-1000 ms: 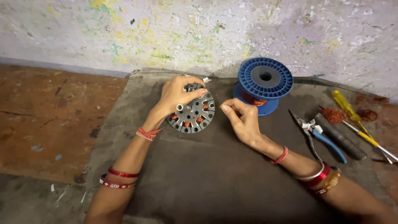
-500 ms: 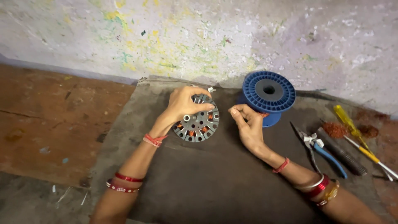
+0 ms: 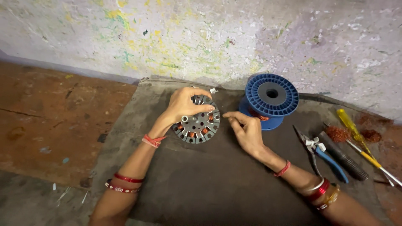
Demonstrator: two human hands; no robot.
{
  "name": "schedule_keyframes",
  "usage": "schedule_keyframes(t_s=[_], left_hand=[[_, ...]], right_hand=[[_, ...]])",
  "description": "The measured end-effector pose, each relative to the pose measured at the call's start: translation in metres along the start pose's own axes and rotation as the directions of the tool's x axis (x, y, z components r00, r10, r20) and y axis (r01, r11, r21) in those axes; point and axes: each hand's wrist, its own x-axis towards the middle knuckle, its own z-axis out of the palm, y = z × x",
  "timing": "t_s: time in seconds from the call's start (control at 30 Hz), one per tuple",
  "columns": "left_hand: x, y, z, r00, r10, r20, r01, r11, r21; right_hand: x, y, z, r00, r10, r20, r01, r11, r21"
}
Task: The person winds copper wire from a blue spool into the slots of a circular metal stator. They repeatedly pull wire, insert it into slots, and rotate the stator to continue winding. Tools including pliers and a screwdriver are visible on the work surface.
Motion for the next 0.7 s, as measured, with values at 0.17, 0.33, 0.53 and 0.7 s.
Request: schedule_keyframes(t_s=[0.17, 0.33, 0.53, 0.7], left_hand=[[-0.001, 0.004, -0.001, 1.000, -0.021, 0.017, 0.021, 1.000, 0.010], [-0.001, 0.002, -0.003, 0.999, 0.032, -0.006, -0.032, 0.999, -0.032], [-0.001, 0.002, -0.001, 0.999, -0.049, 0.019, 0.049, 0.998, -0.037], [-0.001, 0.003, -0.003, 0.997, -0.070, 0.023, 0.071, 0.996, -0.046]], right_hand=[[0.000, -0.012, -0.004, 0.998, -0.067, 0.002, 0.067, 0.998, 0.012], [-0.002, -0.015, -0.007, 0.997, -0.072, -0.015, 0.072, 0.997, 0.010], [-0.002, -0.007, -0.006, 0.987, -0.159, -0.006, 0.159, 0.987, -0.023], [0.001, -0.006, -0.008, 0.993, -0.119, -0.004, 0.119, 0.993, -0.025]])
